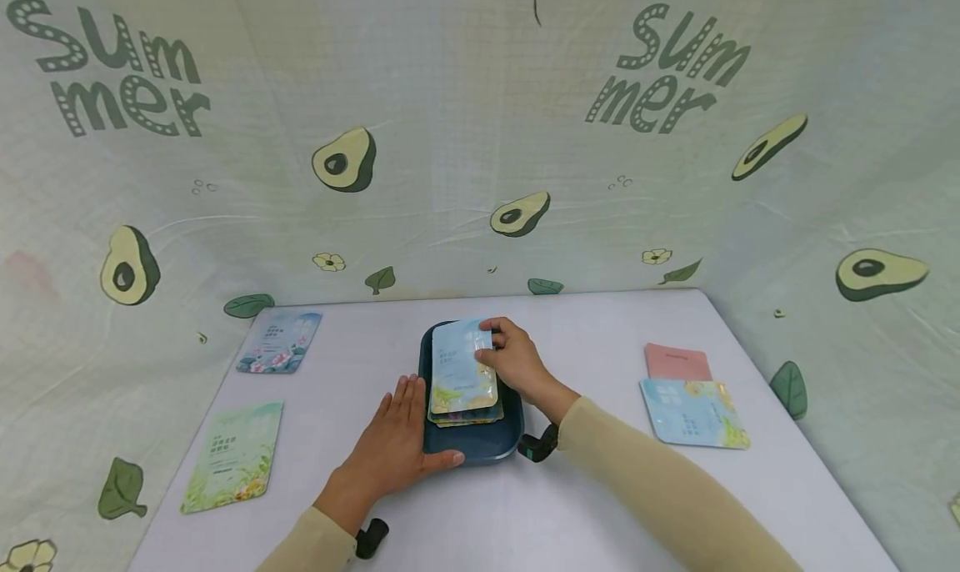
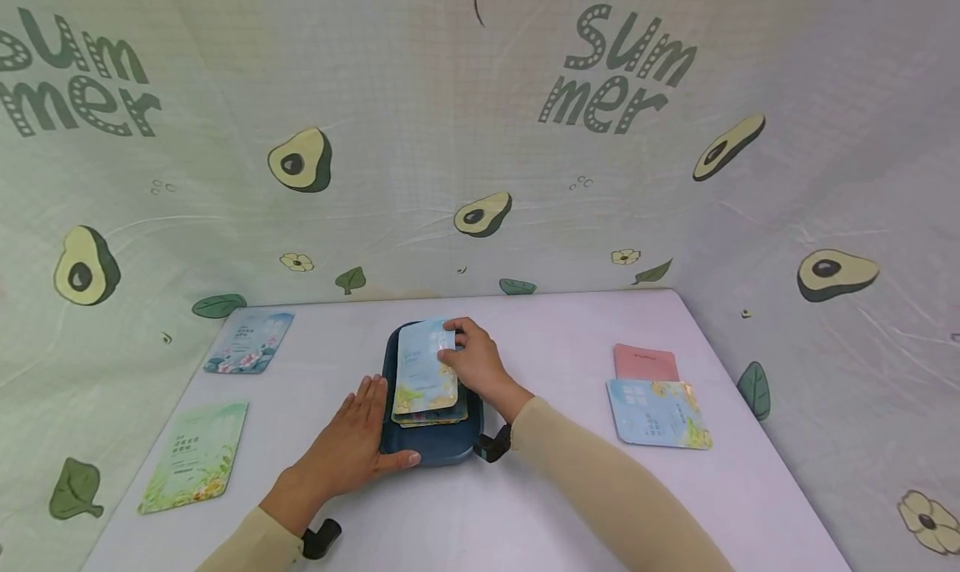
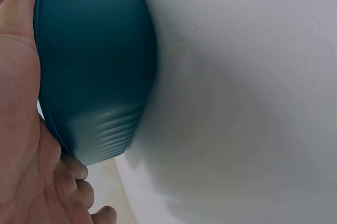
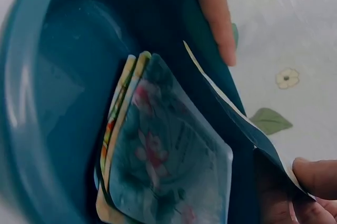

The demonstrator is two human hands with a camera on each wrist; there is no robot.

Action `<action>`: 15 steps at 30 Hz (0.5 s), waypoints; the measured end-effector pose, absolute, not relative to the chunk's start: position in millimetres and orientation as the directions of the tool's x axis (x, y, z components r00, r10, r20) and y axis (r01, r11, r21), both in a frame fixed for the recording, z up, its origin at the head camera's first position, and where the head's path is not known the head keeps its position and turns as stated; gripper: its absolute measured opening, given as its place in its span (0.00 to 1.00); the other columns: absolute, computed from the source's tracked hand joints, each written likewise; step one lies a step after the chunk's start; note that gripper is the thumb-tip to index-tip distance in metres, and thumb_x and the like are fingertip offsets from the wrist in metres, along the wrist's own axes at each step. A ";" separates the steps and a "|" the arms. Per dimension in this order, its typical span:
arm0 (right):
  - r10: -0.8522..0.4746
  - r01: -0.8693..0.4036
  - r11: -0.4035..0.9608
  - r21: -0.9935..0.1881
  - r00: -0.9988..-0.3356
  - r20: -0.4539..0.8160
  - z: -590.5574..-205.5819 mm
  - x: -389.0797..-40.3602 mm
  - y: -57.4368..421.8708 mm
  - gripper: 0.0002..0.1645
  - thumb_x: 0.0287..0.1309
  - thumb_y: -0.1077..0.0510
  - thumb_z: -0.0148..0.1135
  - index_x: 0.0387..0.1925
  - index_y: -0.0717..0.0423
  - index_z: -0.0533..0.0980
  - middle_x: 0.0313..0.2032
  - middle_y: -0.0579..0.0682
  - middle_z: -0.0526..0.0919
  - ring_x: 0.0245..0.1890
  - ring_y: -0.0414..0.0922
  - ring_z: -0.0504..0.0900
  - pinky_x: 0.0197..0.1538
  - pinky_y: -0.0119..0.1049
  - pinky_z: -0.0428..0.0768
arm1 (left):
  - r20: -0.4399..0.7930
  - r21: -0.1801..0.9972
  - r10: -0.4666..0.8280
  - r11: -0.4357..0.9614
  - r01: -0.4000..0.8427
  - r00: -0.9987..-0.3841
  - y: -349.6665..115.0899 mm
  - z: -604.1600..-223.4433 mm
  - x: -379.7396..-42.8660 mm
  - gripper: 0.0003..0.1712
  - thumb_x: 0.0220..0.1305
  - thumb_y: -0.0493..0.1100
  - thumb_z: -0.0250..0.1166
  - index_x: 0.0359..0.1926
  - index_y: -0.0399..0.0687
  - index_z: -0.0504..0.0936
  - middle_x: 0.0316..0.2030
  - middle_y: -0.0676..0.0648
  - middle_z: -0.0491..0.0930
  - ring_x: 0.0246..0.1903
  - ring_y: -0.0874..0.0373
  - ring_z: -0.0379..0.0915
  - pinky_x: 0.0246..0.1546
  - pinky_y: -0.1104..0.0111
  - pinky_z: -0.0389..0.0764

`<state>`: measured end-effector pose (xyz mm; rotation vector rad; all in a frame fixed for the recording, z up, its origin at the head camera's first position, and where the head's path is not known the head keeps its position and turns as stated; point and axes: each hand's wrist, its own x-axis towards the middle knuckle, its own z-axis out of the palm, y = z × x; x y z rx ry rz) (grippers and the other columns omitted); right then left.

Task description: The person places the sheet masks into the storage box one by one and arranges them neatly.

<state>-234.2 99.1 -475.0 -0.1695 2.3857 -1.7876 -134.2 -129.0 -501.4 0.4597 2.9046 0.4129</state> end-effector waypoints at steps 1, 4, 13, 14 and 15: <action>-0.186 -0.001 0.289 -0.957 -0.981 -0.055 -476.6 -234.1 96.7 0.27 0.68 0.67 0.67 0.66 0.57 0.74 0.46 0.57 0.90 0.34 0.43 0.83 0.36 0.36 0.80 | -0.126 0.295 0.324 0.915 0.276 -0.938 -129.0 -501.3 -134.0 0.76 0.59 0.84 0.61 0.83 0.31 0.45 0.83 0.33 0.46 0.84 0.38 0.38 0.81 0.42 0.52; -0.194 0.000 0.312 -0.950 -0.979 -0.063 -479.6 -233.1 91.7 0.26 0.69 0.66 0.67 0.66 0.57 0.74 0.52 0.61 0.88 0.40 0.47 0.87 0.40 0.38 0.83 | -0.129 0.297 0.324 0.914 0.275 -0.937 -129.1 -500.9 -133.7 0.76 0.59 0.85 0.60 0.83 0.31 0.45 0.83 0.33 0.46 0.84 0.38 0.38 0.81 0.42 0.53; -0.248 -0.081 0.526 -0.847 -0.967 -0.062 -479.8 -235.5 91.7 0.26 0.70 0.62 0.66 0.67 0.53 0.74 0.62 0.62 0.83 0.59 0.57 0.85 0.55 0.50 0.86 | -0.125 0.302 0.330 0.911 0.281 -0.936 -128.7 -501.9 -133.3 0.76 0.59 0.84 0.60 0.83 0.31 0.45 0.83 0.33 0.45 0.84 0.38 0.38 0.80 0.42 0.53; -0.260 -0.105 0.561 -0.821 -0.964 -0.055 -479.7 -236.0 92.3 0.27 0.70 0.62 0.67 0.68 0.53 0.74 0.61 0.62 0.84 0.59 0.57 0.85 0.54 0.50 0.86 | -0.123 0.301 0.330 0.911 0.282 -0.936 -128.7 -502.2 -133.2 0.75 0.59 0.84 0.60 0.83 0.30 0.45 0.83 0.32 0.46 0.84 0.37 0.38 0.80 0.42 0.53; -0.268 -0.127 0.597 -0.792 -0.962 -0.047 -479.4 -236.1 92.8 0.27 0.69 0.62 0.67 0.68 0.52 0.74 0.61 0.62 0.84 0.59 0.56 0.85 0.54 0.50 0.86 | -0.121 0.300 0.330 0.911 0.283 -0.936 -128.6 -502.4 -133.0 0.76 0.59 0.84 0.60 0.83 0.30 0.45 0.83 0.32 0.46 0.84 0.37 0.39 0.80 0.42 0.54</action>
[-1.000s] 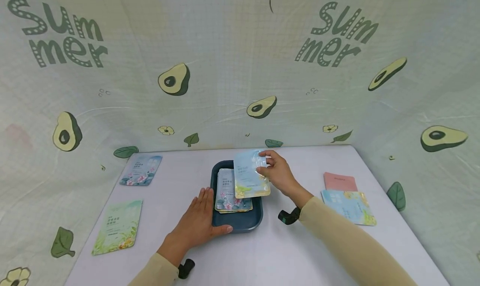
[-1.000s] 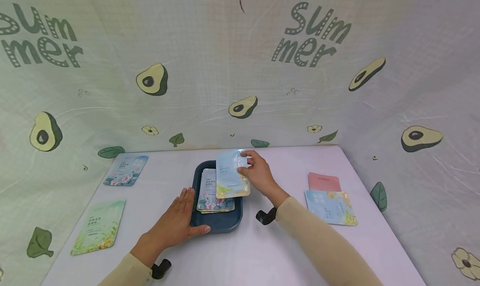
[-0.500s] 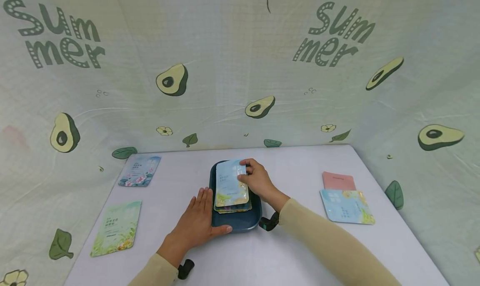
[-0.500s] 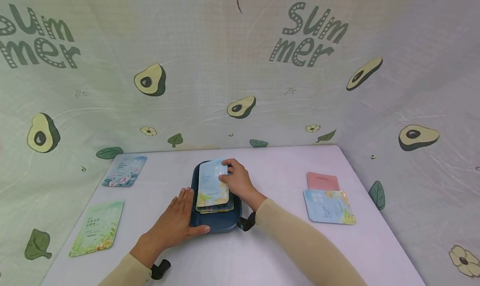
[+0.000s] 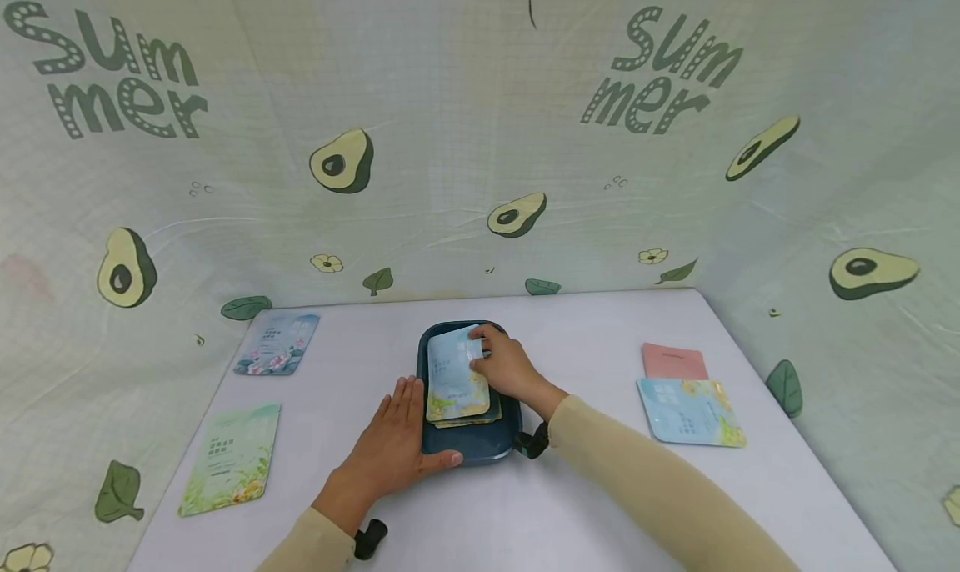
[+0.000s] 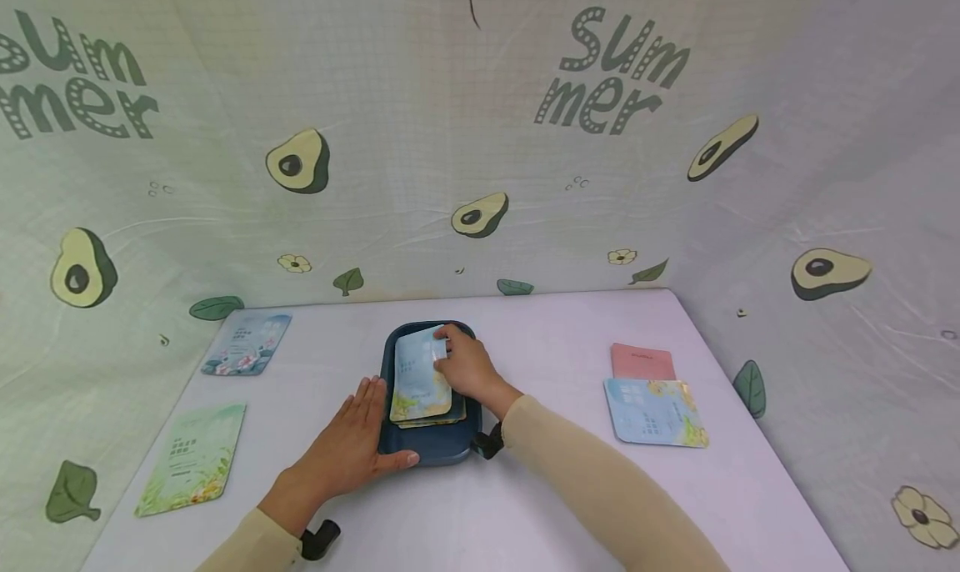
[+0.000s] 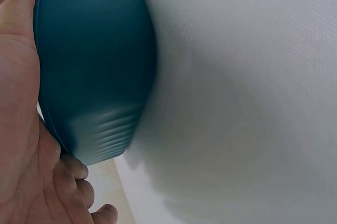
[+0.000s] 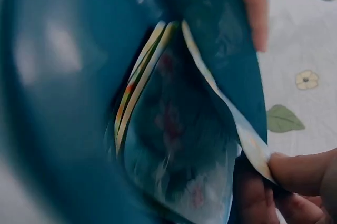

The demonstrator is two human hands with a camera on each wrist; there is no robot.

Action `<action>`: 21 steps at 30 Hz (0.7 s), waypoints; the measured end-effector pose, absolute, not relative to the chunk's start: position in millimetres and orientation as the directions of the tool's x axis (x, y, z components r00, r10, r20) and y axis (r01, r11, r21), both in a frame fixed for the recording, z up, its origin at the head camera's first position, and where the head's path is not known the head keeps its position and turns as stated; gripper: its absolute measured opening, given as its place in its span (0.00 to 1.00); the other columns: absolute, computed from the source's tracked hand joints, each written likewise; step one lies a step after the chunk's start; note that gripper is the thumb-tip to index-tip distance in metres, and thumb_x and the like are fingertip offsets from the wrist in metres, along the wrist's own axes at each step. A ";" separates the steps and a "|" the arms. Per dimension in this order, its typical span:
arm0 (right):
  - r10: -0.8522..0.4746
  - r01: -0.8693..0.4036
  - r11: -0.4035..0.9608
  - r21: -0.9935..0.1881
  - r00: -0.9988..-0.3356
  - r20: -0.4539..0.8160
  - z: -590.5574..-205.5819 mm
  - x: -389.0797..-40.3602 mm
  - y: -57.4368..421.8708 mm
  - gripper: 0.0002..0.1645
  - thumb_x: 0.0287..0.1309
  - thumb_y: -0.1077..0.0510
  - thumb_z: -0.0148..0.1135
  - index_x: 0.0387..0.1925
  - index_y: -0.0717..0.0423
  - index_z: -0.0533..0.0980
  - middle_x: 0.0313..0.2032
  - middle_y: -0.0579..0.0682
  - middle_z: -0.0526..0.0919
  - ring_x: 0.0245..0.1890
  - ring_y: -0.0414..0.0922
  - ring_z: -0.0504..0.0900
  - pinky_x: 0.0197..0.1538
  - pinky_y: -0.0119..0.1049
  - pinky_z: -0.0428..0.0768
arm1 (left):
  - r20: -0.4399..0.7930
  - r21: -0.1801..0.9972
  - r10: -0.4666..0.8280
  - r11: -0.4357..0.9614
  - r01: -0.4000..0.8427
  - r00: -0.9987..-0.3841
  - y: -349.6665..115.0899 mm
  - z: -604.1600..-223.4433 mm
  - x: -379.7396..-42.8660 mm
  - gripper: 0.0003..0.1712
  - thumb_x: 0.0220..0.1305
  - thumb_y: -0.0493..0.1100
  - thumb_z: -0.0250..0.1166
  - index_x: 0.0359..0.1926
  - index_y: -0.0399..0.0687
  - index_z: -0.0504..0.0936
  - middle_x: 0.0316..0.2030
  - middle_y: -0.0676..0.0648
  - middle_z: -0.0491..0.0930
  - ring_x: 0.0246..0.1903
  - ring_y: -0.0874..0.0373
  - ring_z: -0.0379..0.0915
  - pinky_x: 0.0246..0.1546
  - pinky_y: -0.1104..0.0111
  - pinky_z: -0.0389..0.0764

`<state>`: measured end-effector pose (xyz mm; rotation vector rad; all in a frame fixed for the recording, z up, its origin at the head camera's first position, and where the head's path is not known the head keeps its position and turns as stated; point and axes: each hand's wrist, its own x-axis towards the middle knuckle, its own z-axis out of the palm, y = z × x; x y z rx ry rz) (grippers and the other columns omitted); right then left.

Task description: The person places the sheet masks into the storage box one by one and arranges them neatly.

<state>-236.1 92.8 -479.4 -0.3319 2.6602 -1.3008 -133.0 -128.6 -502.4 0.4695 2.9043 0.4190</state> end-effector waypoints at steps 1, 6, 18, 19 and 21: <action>-0.277 -0.149 0.626 -0.766 -0.960 -0.040 -479.1 -236.4 92.8 0.28 0.69 0.61 0.68 0.68 0.52 0.74 0.60 0.62 0.84 0.58 0.56 0.86 0.53 0.50 0.87 | -0.121 0.299 0.330 0.912 0.283 -0.936 -128.8 -502.4 -132.9 0.76 0.59 0.84 0.60 0.83 0.30 0.46 0.83 0.32 0.46 0.84 0.37 0.39 0.80 0.42 0.54; -0.287 -0.204 0.696 -0.688 -0.958 -0.007 -478.5 -236.3 92.4 0.32 0.67 0.61 0.71 0.69 0.54 0.73 0.56 0.63 0.86 0.53 0.56 0.88 0.50 0.49 0.87 | -0.116 0.313 0.330 0.907 0.281 -0.937 -128.8 -502.5 -132.8 0.75 0.60 0.83 0.61 0.83 0.30 0.46 0.83 0.32 0.46 0.84 0.37 0.39 0.80 0.42 0.54; -0.197 -0.232 0.712 -0.663 -0.972 0.130 -471.4 -230.5 119.4 0.28 0.74 0.53 0.66 0.69 0.58 0.74 0.59 0.60 0.86 0.52 0.53 0.89 0.48 0.46 0.90 | -0.115 0.329 0.312 0.908 0.260 -0.943 -128.9 -507.6 -133.3 0.75 0.58 0.82 0.64 0.83 0.31 0.45 0.83 0.33 0.46 0.84 0.38 0.39 0.80 0.42 0.53; -0.191 -0.236 0.715 -0.658 -0.971 0.140 -471.4 -229.8 125.3 0.28 0.74 0.53 0.66 0.69 0.59 0.74 0.59 0.60 0.86 0.52 0.54 0.89 0.49 0.47 0.90 | -0.115 0.329 0.311 0.908 0.259 -0.944 -129.0 -507.7 -133.3 0.76 0.58 0.82 0.64 0.83 0.32 0.45 0.83 0.33 0.46 0.84 0.38 0.39 0.81 0.42 0.53; -0.177 -0.238 0.733 -0.637 -0.971 0.159 -473.7 -228.3 138.7 0.28 0.74 0.52 0.65 0.68 0.59 0.75 0.59 0.61 0.86 0.55 0.56 0.88 0.52 0.51 0.89 | -0.114 0.332 0.309 0.907 0.257 -0.944 -129.2 -507.9 -133.3 0.76 0.58 0.83 0.63 0.83 0.32 0.45 0.84 0.33 0.46 0.84 0.38 0.39 0.81 0.43 0.53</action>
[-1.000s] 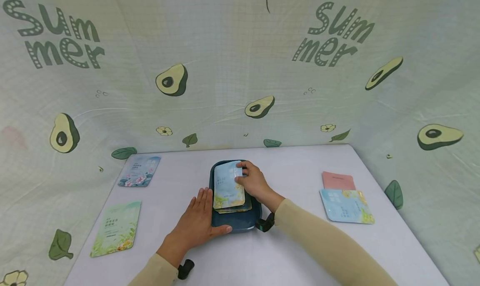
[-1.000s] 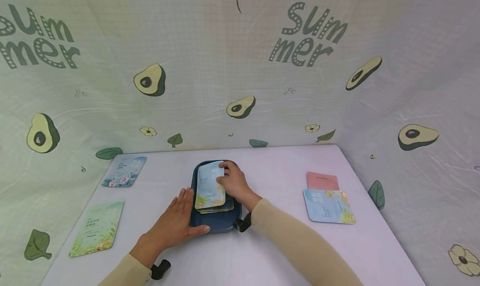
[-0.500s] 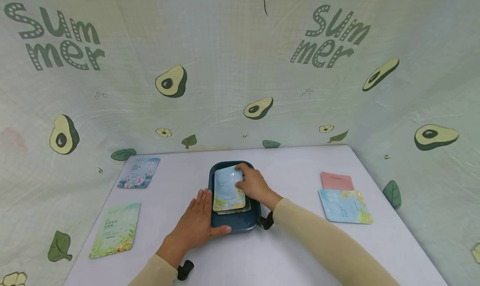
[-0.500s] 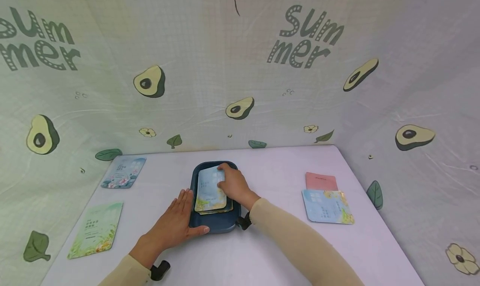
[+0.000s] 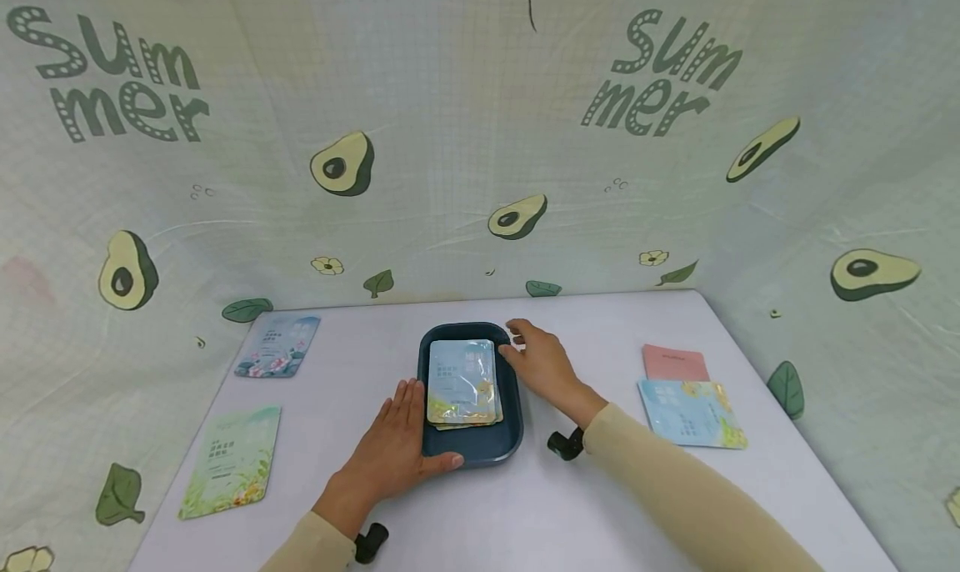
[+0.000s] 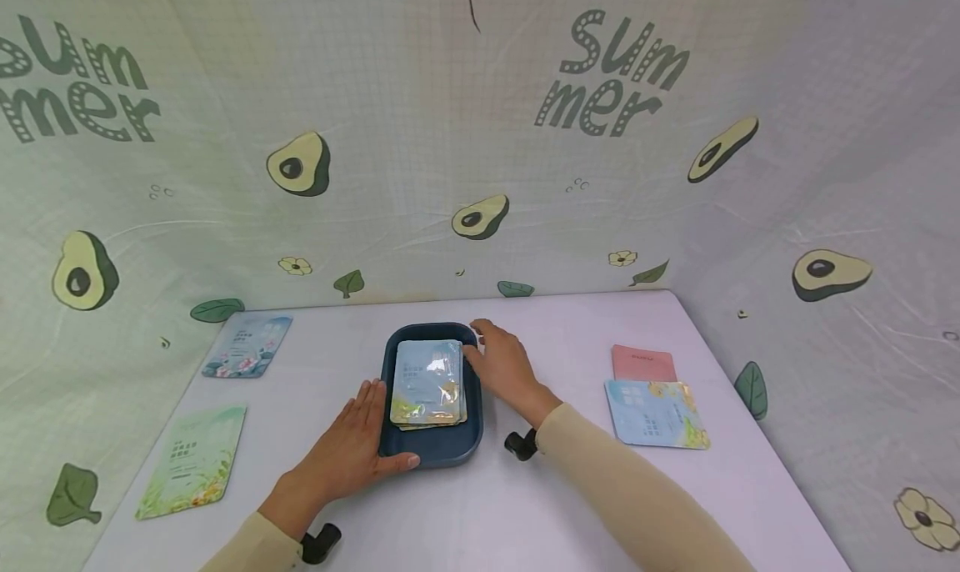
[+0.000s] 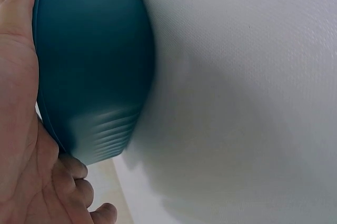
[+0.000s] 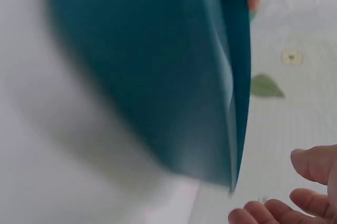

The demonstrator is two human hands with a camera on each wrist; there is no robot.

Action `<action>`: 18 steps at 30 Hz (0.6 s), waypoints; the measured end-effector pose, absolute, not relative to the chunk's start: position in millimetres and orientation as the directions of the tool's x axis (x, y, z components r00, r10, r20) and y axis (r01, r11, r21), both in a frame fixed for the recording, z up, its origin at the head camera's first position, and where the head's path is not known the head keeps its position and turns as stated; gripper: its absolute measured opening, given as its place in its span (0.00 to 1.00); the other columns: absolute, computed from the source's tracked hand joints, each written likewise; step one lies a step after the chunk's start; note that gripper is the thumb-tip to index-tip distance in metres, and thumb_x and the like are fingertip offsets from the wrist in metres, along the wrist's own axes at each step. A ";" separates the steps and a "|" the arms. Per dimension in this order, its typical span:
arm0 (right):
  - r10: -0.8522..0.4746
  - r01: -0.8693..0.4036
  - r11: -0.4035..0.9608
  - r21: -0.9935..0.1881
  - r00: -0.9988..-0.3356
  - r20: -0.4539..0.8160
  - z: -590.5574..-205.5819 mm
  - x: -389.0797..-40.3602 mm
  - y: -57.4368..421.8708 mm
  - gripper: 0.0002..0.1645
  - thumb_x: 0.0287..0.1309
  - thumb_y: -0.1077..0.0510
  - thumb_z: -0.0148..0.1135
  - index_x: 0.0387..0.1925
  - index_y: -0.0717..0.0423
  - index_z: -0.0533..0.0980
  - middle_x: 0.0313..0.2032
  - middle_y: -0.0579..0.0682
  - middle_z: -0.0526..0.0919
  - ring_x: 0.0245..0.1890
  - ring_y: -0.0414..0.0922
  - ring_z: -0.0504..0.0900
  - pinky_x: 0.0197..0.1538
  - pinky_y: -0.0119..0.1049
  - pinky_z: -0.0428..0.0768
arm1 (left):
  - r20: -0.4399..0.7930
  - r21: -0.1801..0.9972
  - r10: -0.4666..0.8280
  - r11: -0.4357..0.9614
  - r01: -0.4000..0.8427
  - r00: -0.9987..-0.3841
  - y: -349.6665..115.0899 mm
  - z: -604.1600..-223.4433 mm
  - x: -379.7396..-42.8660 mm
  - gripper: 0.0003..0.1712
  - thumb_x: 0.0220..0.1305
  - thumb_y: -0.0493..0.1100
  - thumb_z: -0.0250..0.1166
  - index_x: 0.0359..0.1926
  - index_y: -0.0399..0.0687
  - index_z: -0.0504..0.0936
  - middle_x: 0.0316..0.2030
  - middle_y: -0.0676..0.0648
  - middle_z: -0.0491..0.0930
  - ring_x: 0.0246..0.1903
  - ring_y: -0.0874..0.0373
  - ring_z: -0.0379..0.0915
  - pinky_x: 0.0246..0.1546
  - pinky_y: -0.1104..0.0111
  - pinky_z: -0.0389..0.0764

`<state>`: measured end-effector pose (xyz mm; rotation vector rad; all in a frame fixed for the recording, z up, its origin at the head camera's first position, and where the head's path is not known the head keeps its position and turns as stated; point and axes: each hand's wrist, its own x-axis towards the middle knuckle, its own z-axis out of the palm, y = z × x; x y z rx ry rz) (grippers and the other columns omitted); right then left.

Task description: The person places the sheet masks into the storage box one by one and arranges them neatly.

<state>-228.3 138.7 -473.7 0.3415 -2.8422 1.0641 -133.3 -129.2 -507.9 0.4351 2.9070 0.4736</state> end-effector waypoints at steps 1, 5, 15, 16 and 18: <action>-0.173 -0.239 0.744 -0.624 -0.971 0.166 -475.6 -227.2 147.2 0.29 0.74 0.52 0.65 0.69 0.60 0.75 0.59 0.62 0.85 0.57 0.58 0.87 0.55 0.53 0.87 | -0.116 0.331 0.308 0.908 0.256 -0.944 -129.0 -507.8 -133.4 0.77 0.58 0.84 0.63 0.83 0.32 0.44 0.84 0.34 0.45 0.84 0.39 0.38 0.81 0.43 0.53; -0.146 -0.198 0.805 -0.560 -0.980 0.137 -485.5 -218.5 184.3 0.34 0.74 0.50 0.64 0.72 0.64 0.70 0.67 0.66 0.79 0.66 0.63 0.80 0.66 0.60 0.79 | -0.124 0.339 0.312 0.906 0.255 -0.942 -127.9 -506.1 -133.0 0.77 0.58 0.84 0.62 0.83 0.32 0.44 0.84 0.34 0.45 0.84 0.39 0.38 0.81 0.43 0.53; -0.103 -0.110 0.903 -0.416 -0.994 0.039 -498.1 -167.9 274.1 0.48 0.73 0.46 0.65 0.74 0.79 0.59 0.73 0.79 0.62 0.75 0.74 0.61 0.74 0.69 0.63 | -0.125 0.350 0.310 0.903 0.251 -0.942 -127.4 -499.9 -130.5 0.75 0.59 0.80 0.65 0.83 0.31 0.44 0.83 0.32 0.45 0.84 0.37 0.38 0.81 0.43 0.52; -0.104 -0.110 0.914 -0.391 -0.994 0.039 -499.5 -161.9 281.8 0.49 0.72 0.46 0.66 0.73 0.81 0.59 0.73 0.80 0.61 0.75 0.75 0.60 0.75 0.70 0.62 | -0.124 0.354 0.312 0.901 0.252 -0.942 -127.4 -499.8 -130.5 0.75 0.59 0.80 0.65 0.83 0.31 0.44 0.83 0.32 0.46 0.84 0.37 0.38 0.81 0.42 0.53; -0.101 -0.106 0.935 -0.337 -0.994 0.033 -502.6 -150.1 294.9 0.51 0.71 0.45 0.67 0.72 0.82 0.59 0.72 0.82 0.61 0.74 0.76 0.59 0.73 0.73 0.60 | -0.125 0.360 0.314 0.898 0.251 -0.941 -127.4 -499.8 -130.4 0.75 0.59 0.80 0.66 0.83 0.31 0.44 0.83 0.32 0.46 0.84 0.37 0.38 0.81 0.42 0.53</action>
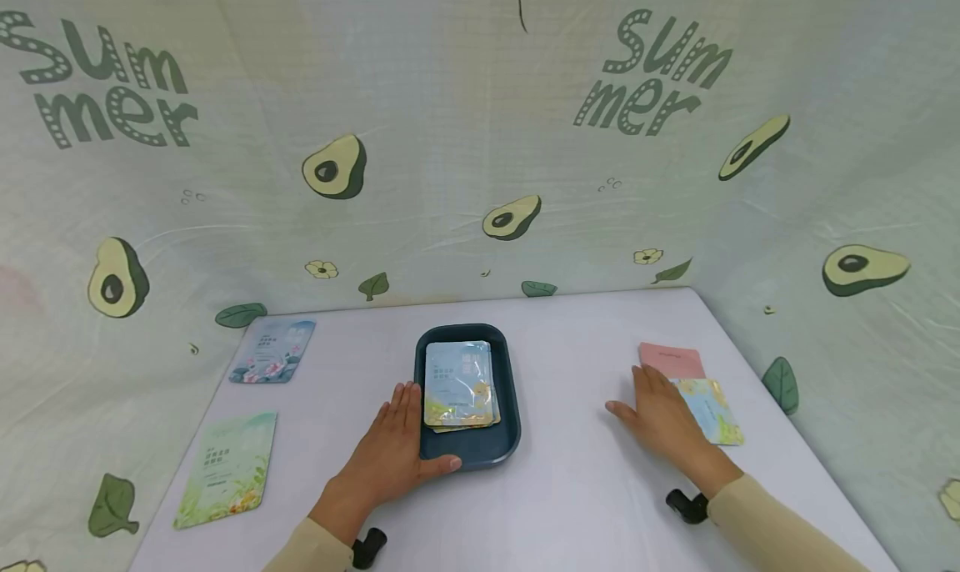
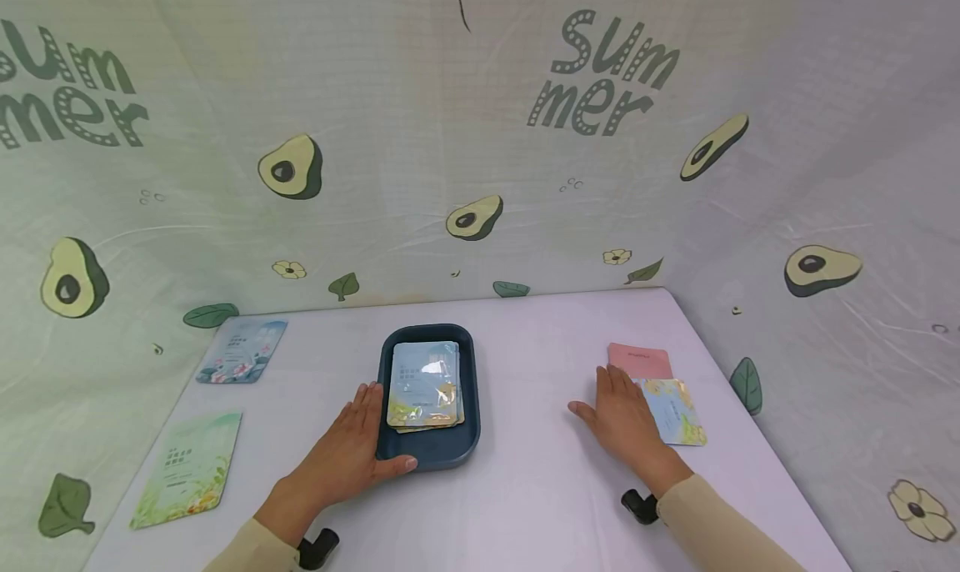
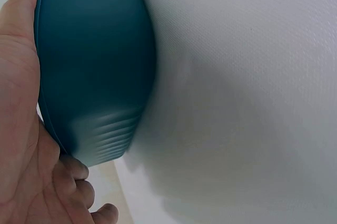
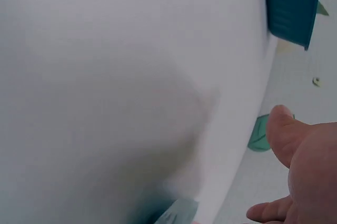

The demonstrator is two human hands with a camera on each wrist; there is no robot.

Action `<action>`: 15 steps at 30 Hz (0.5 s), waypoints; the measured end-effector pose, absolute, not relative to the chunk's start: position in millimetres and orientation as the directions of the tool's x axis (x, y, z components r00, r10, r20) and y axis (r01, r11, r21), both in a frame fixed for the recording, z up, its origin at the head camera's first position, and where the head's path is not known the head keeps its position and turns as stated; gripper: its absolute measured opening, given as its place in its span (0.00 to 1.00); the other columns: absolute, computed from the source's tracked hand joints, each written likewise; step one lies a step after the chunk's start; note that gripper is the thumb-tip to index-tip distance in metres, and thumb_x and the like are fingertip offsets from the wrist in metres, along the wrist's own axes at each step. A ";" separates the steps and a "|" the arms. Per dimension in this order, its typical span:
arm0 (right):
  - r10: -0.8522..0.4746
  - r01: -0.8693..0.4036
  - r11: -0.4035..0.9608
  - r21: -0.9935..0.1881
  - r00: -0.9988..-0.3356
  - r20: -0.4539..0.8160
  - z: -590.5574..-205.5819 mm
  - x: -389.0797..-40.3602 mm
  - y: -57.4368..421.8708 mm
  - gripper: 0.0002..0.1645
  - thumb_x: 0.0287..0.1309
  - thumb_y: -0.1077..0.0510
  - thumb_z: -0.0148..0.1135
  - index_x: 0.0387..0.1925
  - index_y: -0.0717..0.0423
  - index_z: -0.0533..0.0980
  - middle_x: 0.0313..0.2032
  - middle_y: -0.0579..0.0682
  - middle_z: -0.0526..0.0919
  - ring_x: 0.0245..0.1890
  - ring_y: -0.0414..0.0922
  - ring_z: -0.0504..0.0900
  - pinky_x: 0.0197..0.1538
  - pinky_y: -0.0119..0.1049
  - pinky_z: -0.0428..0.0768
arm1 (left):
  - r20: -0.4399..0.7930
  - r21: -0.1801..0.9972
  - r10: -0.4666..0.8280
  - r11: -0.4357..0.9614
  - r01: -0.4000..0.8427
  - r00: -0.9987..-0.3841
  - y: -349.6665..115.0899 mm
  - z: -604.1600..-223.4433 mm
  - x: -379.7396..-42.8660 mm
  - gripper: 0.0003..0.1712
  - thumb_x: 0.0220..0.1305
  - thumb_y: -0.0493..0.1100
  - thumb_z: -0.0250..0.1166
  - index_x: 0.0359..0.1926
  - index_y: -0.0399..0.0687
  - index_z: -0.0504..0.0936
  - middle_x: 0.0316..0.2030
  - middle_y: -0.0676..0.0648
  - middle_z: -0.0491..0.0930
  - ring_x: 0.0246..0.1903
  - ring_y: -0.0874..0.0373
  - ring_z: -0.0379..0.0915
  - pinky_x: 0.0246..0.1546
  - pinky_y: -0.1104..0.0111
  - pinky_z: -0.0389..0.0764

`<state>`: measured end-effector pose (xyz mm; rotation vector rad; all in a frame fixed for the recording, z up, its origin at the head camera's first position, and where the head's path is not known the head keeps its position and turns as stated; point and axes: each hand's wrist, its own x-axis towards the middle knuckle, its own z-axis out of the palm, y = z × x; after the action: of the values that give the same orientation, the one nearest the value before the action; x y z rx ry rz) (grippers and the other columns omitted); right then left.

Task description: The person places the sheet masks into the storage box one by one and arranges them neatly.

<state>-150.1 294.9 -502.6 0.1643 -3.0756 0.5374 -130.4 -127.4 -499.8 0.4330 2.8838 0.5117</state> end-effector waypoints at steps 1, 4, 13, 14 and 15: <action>-0.101 -0.104 0.944 -0.313 -0.995 0.025 -504.4 -144.5 299.8 0.51 0.71 0.44 0.67 0.71 0.83 0.59 0.72 0.83 0.61 0.74 0.77 0.59 0.73 0.74 0.60 | -0.127 0.361 0.313 0.898 0.250 -0.941 -127.4 -499.6 -130.1 0.75 0.60 0.80 0.66 0.83 0.31 0.44 0.83 0.32 0.45 0.84 0.37 0.38 0.81 0.42 0.53; -0.098 -0.087 0.962 -0.259 -0.995 -0.030 -509.6 -129.8 307.7 0.54 0.71 0.38 0.65 0.71 0.84 0.60 0.70 0.84 0.62 0.73 0.79 0.60 0.71 0.78 0.58 | -0.127 0.363 0.310 0.898 0.247 -0.942 -128.0 -499.7 -129.7 0.75 0.59 0.80 0.66 0.83 0.31 0.44 0.83 0.32 0.46 0.84 0.37 0.39 0.81 0.42 0.53; -0.129 -0.093 0.958 -0.273 -0.985 -0.117 -518.9 -128.0 282.9 0.57 0.75 0.30 0.53 0.72 0.82 0.61 0.73 0.82 0.59 0.76 0.78 0.55 0.73 0.80 0.50 | -0.123 0.359 0.312 0.899 0.251 -0.942 -128.8 -501.6 -130.9 0.75 0.59 0.81 0.65 0.83 0.31 0.44 0.83 0.32 0.46 0.84 0.37 0.39 0.80 0.42 0.53; -0.142 -0.103 0.953 -0.283 -0.983 -0.121 -519.4 -132.7 275.6 0.56 0.76 0.31 0.53 0.72 0.82 0.61 0.74 0.82 0.58 0.76 0.78 0.55 0.73 0.79 0.51 | -0.122 0.359 0.312 0.899 0.251 -0.942 -128.8 -502.0 -131.0 0.76 0.58 0.81 0.65 0.83 0.31 0.45 0.83 0.32 0.46 0.84 0.37 0.39 0.80 0.42 0.54; -0.155 -0.112 0.949 -0.296 -0.980 -0.125 -520.3 -138.8 267.8 0.55 0.76 0.32 0.53 0.73 0.82 0.60 0.74 0.82 0.58 0.77 0.78 0.54 0.73 0.78 0.52 | -0.121 0.361 0.312 0.898 0.251 -0.942 -129.0 -502.6 -131.1 0.76 0.58 0.82 0.65 0.83 0.31 0.45 0.83 0.32 0.46 0.84 0.37 0.39 0.80 0.42 0.54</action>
<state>-138.8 267.8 -520.3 0.2236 -3.2464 0.4795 -131.1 -129.0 -502.6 0.4322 2.8882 0.5138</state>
